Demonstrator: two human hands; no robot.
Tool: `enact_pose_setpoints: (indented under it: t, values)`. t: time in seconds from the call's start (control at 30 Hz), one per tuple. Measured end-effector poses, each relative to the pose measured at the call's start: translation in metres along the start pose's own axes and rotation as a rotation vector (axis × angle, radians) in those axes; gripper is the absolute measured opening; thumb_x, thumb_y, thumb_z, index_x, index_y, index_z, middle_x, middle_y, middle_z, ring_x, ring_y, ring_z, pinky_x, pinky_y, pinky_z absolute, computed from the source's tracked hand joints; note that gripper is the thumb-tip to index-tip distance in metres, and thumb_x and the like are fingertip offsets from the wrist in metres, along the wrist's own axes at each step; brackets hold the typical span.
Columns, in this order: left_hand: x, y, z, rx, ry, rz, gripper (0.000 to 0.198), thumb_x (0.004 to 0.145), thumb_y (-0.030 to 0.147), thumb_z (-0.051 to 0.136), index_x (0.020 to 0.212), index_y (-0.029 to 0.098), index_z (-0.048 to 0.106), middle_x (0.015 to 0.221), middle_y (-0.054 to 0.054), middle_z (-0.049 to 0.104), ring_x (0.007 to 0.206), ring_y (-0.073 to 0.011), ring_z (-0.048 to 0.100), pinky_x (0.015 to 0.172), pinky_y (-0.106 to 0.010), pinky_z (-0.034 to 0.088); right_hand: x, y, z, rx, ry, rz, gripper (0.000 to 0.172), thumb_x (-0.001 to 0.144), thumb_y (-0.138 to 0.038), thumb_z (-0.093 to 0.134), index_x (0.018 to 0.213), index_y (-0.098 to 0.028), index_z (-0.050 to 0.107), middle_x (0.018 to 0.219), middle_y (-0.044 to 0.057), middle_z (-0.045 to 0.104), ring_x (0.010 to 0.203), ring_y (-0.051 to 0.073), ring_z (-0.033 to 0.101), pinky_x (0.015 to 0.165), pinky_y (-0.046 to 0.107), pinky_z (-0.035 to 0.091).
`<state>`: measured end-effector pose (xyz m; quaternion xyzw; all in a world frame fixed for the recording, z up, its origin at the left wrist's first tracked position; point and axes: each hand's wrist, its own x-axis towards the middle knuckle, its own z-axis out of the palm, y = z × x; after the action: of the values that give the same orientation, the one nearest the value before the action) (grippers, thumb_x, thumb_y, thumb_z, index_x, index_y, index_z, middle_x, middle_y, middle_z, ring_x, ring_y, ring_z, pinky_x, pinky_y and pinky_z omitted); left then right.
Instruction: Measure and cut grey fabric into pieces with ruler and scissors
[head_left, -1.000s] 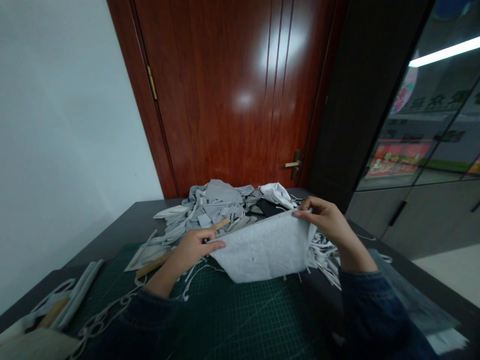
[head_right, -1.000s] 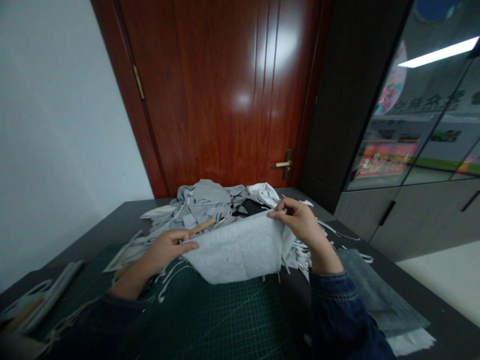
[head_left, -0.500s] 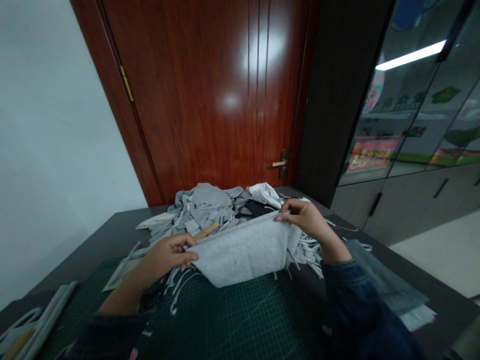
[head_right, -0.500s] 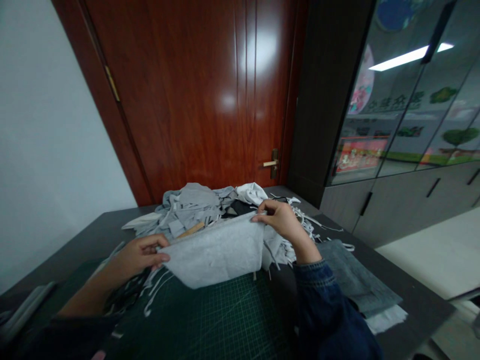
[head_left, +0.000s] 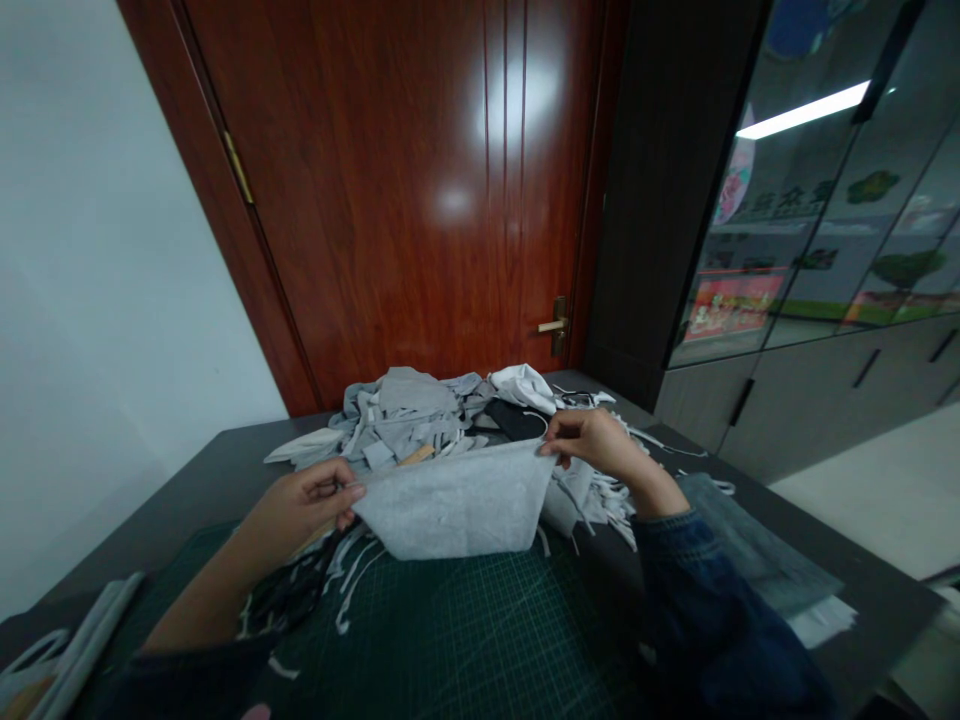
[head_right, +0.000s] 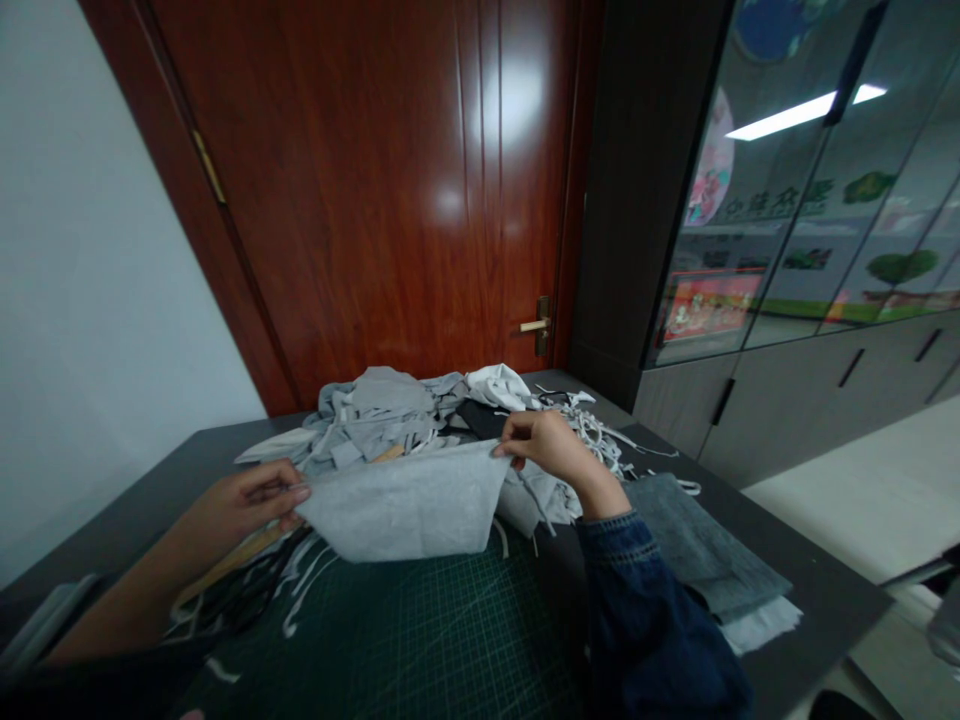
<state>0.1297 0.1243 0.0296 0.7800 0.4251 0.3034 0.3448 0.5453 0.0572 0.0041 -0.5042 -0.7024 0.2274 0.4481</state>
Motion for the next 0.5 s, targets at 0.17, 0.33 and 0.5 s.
enact_pose_setpoints:
  t: [0.17, 0.33, 0.5]
  values:
    - [-0.0005, 0.0042, -0.0014, 0.101, 0.063, 0.040, 0.036, 0.075, 0.057, 0.066, 0.061, 0.024, 0.060, 0.057, 0.004, 0.061, 0.061, -0.0187, 0.059, 0.064, -0.028, 0.045, -0.0011, -0.0025, -0.0008, -0.064, 0.018, -0.035, 0.041, 0.079, -0.056, 0.080, 0.069, -0.020, 0.064, 0.062, -0.003, 0.064, 0.053, 0.014, 0.062, 0.053, 0.023, 0.043]
    - [-0.0020, 0.0055, -0.0007, 0.103, 0.118, 0.053, 0.036, 0.074, 0.057, 0.067, 0.063, 0.024, 0.058, 0.058, 0.005, 0.059, 0.059, -0.0175, 0.058, 0.061, -0.027, 0.046, -0.0009, -0.0054, -0.0012, -0.142, 0.036, -0.092, 0.041, 0.083, -0.055, 0.077, 0.066, -0.020, 0.063, 0.057, -0.005, 0.058, 0.052, 0.012, 0.055, 0.051, 0.023, 0.037]
    - [-0.0002, 0.0014, -0.0010, 0.001, 0.122, 0.004, 0.042, 0.073, 0.054, 0.071, 0.102, 0.026, 0.061, 0.067, 0.006, 0.069, 0.057, -0.0192, 0.063, 0.059, -0.027, 0.049, -0.0028, -0.0058, 0.0018, -0.063, -0.012, -0.044, 0.040, 0.088, -0.054, 0.072, 0.069, -0.021, 0.060, 0.057, -0.004, 0.060, 0.052, 0.014, 0.062, 0.052, 0.023, 0.043]
